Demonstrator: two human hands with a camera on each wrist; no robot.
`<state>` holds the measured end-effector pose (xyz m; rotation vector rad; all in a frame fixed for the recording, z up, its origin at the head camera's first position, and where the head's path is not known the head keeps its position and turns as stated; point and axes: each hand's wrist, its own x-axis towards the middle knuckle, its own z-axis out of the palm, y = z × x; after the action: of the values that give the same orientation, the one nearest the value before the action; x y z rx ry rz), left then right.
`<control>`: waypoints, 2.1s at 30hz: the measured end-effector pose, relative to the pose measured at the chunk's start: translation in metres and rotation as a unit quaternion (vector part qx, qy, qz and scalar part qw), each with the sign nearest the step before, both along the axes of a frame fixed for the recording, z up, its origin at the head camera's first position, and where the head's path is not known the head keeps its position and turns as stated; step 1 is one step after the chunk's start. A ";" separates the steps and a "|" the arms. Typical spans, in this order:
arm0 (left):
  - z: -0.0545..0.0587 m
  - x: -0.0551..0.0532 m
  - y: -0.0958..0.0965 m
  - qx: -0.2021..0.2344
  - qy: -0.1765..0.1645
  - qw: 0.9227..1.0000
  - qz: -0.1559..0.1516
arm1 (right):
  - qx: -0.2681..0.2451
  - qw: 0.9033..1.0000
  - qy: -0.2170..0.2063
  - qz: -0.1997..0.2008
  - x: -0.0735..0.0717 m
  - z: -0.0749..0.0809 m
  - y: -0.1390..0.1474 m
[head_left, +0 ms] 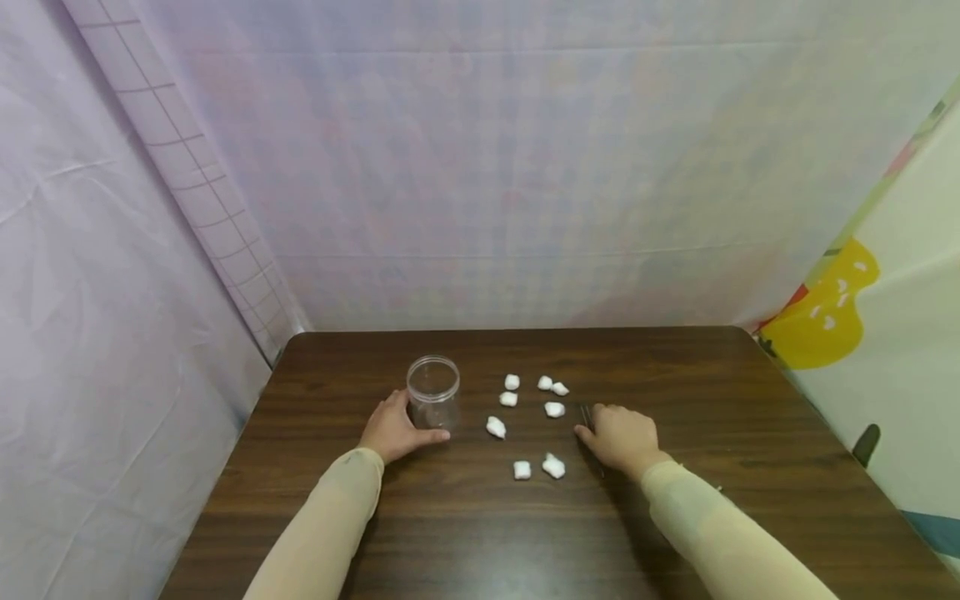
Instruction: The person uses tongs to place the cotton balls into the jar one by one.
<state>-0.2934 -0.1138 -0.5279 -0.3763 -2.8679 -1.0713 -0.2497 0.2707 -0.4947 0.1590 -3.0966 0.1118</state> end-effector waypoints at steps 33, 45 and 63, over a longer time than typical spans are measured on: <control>0.004 -0.001 0.000 -0.017 -0.008 1.000 -0.004 | -0.092 0.984 -0.057 0.139 0.012 0.050 0.009; 0.005 0.000 0.001 -0.020 -0.014 1.000 -0.005 | -0.108 0.963 -0.105 0.224 0.017 0.069 0.002; 0.010 0.002 0.001 -0.023 -0.021 1.000 -0.002 | -0.049 0.967 -0.097 0.232 0.019 0.070 -0.010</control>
<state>-0.2915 -0.1132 -0.5182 -0.3670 -2.9342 -1.0270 -0.2310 0.2602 -0.4245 0.9195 -3.1648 0.3112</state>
